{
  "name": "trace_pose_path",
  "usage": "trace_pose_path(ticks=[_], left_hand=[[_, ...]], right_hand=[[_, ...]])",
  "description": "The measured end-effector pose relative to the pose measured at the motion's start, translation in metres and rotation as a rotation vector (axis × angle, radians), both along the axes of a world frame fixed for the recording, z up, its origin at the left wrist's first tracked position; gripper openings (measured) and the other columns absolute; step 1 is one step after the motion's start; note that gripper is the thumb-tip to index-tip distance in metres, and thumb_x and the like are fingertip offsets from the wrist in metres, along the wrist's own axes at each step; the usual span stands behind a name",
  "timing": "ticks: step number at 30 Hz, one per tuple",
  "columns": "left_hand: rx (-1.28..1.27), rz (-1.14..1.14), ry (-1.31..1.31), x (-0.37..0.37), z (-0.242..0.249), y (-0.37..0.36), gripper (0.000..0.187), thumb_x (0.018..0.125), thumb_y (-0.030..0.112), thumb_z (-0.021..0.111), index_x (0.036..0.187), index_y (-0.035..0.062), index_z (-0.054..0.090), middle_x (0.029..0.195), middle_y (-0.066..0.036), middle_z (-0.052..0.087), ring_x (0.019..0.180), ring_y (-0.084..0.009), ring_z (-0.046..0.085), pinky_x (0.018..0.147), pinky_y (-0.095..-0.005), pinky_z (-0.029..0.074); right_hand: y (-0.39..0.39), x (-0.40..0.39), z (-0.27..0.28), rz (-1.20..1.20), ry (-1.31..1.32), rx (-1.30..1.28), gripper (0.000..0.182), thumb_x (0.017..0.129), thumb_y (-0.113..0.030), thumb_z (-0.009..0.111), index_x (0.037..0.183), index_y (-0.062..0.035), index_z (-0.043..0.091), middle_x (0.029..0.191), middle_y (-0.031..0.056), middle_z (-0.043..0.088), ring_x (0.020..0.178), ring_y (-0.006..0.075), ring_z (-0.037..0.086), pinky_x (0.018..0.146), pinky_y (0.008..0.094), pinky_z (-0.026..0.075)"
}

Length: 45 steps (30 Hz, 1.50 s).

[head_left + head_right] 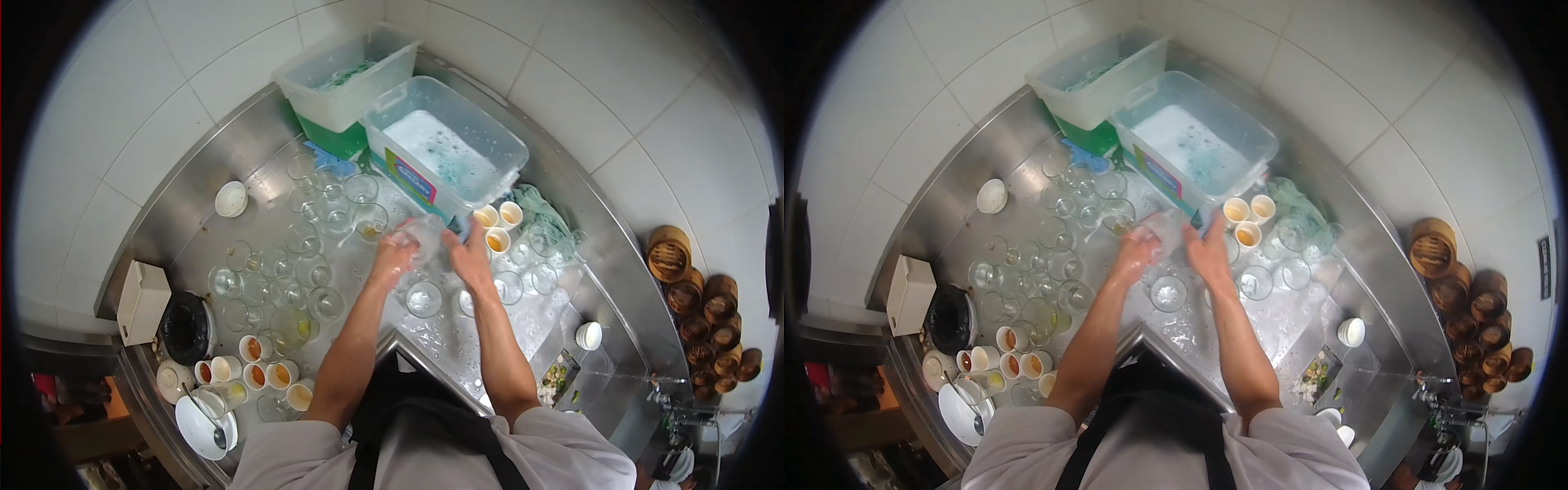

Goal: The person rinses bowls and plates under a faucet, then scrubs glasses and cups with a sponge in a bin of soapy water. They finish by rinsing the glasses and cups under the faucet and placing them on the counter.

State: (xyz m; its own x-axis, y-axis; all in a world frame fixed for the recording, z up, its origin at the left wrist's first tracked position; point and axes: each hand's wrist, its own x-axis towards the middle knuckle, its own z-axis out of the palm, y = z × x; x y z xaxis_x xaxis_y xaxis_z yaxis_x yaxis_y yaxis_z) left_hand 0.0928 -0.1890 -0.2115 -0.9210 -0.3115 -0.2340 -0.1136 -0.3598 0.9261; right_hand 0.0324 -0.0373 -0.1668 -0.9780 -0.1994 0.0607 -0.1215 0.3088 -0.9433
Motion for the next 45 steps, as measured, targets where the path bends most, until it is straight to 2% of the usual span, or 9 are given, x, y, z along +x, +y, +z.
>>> trace_pose_path(ticks=[9, 13, 17, 19, 25, 30, 38, 42, 45], left_hand=[[-0.724, 0.233, -0.077, -0.023, -0.069, 0.017, 0.04, 0.081, 0.004, 0.059, 0.121, -0.0017, 0.056, 0.092, -0.019, 0.065, 0.061, -0.0256, 0.064, 0.059, -0.0369, 0.054], [-1.039, 0.432, 0.077, -0.019, -0.052, 0.017, 0.028, 0.085, 0.015, 0.065, 0.106, -0.003, 0.062, 0.083, -0.015, 0.063, 0.082, -0.0264, 0.065, 0.076, -0.0377, 0.052], [1.317, 0.334, 0.464, 0.013, -0.16, 0.011, 0.04, 0.093, 0.036, 0.056, 0.108, -0.0009, 0.06, 0.107, -0.017, 0.061, 0.103, -0.0303, 0.06, 0.089, -0.0424, 0.05], [1.785, 0.67, 0.032, 0.008, -0.055, -0.018, 0.05, 0.09, 0.041, 0.059, 0.116, -0.0021, 0.055, 0.117, -0.018, 0.058, 0.108, -0.0319, 0.058, 0.095, -0.0453, 0.049], [1.547, 0.576, 0.364, -0.039, -0.067, -0.048, 0.063, 0.086, 0.036, 0.064, 0.132, 0.0, 0.04, 0.122, -0.017, 0.052, 0.112, -0.0327, 0.054, 0.097, -0.046, 0.049], [-0.186, 0.734, 0.238, -0.026, -0.041, -0.015, 0.071, 0.079, 0.019, 0.074, 0.135, 0.0028, 0.035, 0.119, -0.014, 0.05, 0.109, -0.0268, 0.053, 0.089, -0.037, 0.05], [0.491, 0.704, 0.182, -0.007, 0.036, -0.023, 0.06, 0.079, 0.017, 0.074, 0.129, 0.0058, 0.042, 0.111, -0.011, 0.058, 0.098, -0.024, 0.06, 0.081, -0.0385, 0.052], [0.814, 0.286, 0.072, -0.015, -0.004, -0.044, 0.039, 0.084, 0.038, 0.066, 0.103, 0.0041, 0.062, 0.094, -0.01, 0.066, 0.089, -0.0263, 0.064, 0.083, -0.038, 0.052], [0.694, 0.366, 0.01, -0.013, -0.004, -0.022, 0.04, 0.087, 0.046, 0.058, 0.098, 0.0078, 0.064, 0.095, -0.009, 0.067, 0.089, -0.0251, 0.064, 0.082, -0.0373, 0.052]], right_hand=[[-0.282, -0.174, 0.155, 0.308, 0.728, -0.017, 0.057, 0.078, -0.033, 0.071, 0.123, -0.0033, 0.054, 0.109, 0.0251, 0.06, 0.106, 0.0381, 0.057, 0.096, 0.0409, 0.044], [-0.388, -0.257, 0.108, 0.604, 0.725, 0.794, 0.057, 0.074, -0.032, 0.072, 0.126, -0.0093, 0.059, 0.108, 0.0247, 0.062, 0.109, 0.0359, 0.056, 0.099, 0.0414, 0.043], [-0.402, -0.257, 0.099, 0.827, 0.524, 0.857, 0.055, 0.073, -0.028, 0.072, 0.123, -0.0075, 0.06, 0.105, 0.0186, 0.064, 0.102, 0.0291, 0.059, 0.091, 0.0381, 0.046], [-0.367, -0.225, 0.134, 0.689, 0.497, 0.398, 0.053, 0.072, -0.025, 0.073, 0.12, -0.0053, 0.059, 0.102, 0.0152, 0.065, 0.098, 0.0253, 0.061, 0.087, 0.0359, 0.048], [-0.179, -0.092, 0.111, 0.242, 0.694, -0.023, 0.038, 0.075, -0.006, 0.07, 0.111, -0.0035, 0.059, 0.098, 0.0126, 0.062, 0.096, 0.0218, 0.061, 0.083, 0.0345, 0.049], [-0.038, -0.002, 0.019, 0.202, 0.557, 0.316, 0.023, 0.076, 0.003, 0.064, 0.099, -0.0017, 0.063, 0.098, 0.0167, 0.066, 0.088, 0.029, 0.065, 0.076, 0.037, 0.05], [-0.067, 0.033, 0.019, 0.041, 0.036, -0.039, 0.03, 0.072, 0.003, 0.062, 0.102, -0.0023, 0.065, 0.106, 0.0215, 0.065, 0.099, 0.0375, 0.064, 0.084, 0.0416, 0.051], [-0.078, 0.041, 0.002, 0.326, 0.773, 0.172, 0.027, 0.076, -0.003, 0.059, 0.102, 0.0007, 0.065, 0.095, 0.0229, 0.067, 0.092, 0.0409, 0.064, 0.078, 0.0403, 0.052], [-0.094, 0.015, -0.023, 0.309, -0.476, -0.286, 0.038, 0.077, 0.001, 0.057, 0.114, -0.0028, 0.061, 0.102, 0.0137, 0.067, 0.096, 0.0308, 0.065, 0.082, 0.0355, 0.052]])
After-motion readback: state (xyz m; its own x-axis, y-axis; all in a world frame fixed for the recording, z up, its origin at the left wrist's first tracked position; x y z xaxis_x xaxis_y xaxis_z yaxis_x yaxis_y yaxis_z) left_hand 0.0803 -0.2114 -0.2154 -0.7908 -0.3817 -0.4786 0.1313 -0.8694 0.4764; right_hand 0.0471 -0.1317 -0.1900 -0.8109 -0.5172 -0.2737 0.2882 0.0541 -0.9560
